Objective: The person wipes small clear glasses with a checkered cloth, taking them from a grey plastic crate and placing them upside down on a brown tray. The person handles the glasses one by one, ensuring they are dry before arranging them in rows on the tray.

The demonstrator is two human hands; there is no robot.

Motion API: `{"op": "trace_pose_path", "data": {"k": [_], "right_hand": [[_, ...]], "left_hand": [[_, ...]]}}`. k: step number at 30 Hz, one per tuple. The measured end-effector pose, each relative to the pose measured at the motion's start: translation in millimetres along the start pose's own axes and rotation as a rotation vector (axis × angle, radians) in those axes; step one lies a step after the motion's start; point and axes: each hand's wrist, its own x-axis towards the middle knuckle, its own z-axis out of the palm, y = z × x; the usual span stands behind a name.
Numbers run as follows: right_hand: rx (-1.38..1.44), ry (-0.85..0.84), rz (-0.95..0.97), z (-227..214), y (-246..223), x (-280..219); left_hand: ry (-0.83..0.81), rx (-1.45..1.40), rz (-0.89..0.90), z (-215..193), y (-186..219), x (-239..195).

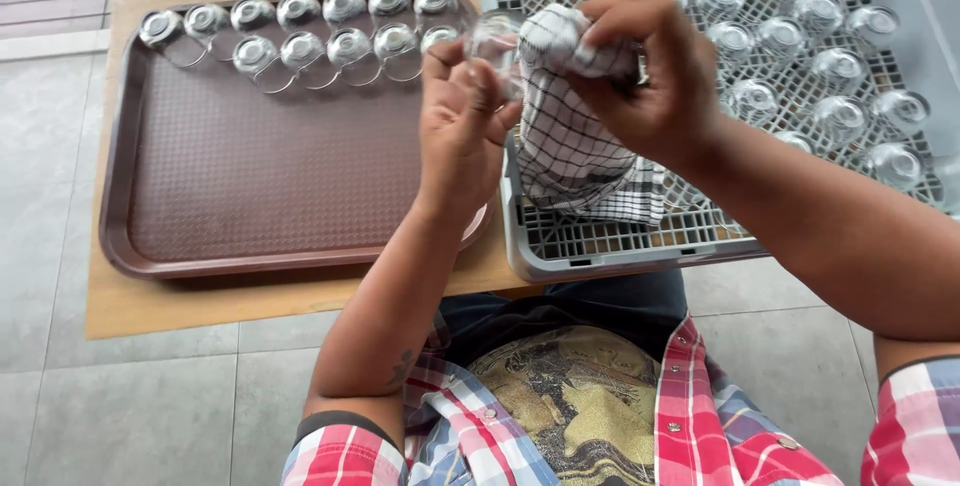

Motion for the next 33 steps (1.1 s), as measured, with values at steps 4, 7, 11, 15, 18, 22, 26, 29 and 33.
{"op": "trace_pose_path", "data": {"k": [4,7,11,15,18,22,26,29,33], "right_hand": [[-0.157,0.034,-0.24,0.9,-5.2,14.2],[-0.429,-0.009,-0.23,2.2,-9.0,13.7],[-0.55,-0.31,-0.008,4.0,-21.3,9.5],[-0.128,-0.614,0.549,4.8,-36.3,19.7],[0.262,-0.559,0.739,3.1,-24.5,21.7],[0.768,-0.444,0.959,-13.1,9.5,9.2],[1.226,-0.334,0.758,-19.6,33.6,-1.6],[1.25,-0.198,0.607,-22.7,43.5,-3.8],[0.765,-0.01,0.373,-25.5,42.9,2.0]], "left_hand": [[-0.023,0.031,-0.036,11.5,6.9,-5.1],[-0.036,0.089,-0.019,11.4,2.9,-4.8],[-0.035,0.206,0.179,3.8,-1.9,-1.9],[-0.106,0.209,0.313,2.4,-1.4,-0.7],[-0.183,0.177,0.292,-3.7,-6.0,5.0],[-0.256,0.278,0.36,-1.5,2.4,1.9],[-0.192,0.079,0.284,2.9,10.7,5.1],[-0.148,-0.131,0.222,-1.6,21.1,10.8],[-0.093,-0.326,0.122,-6.4,22.8,17.0]]}}
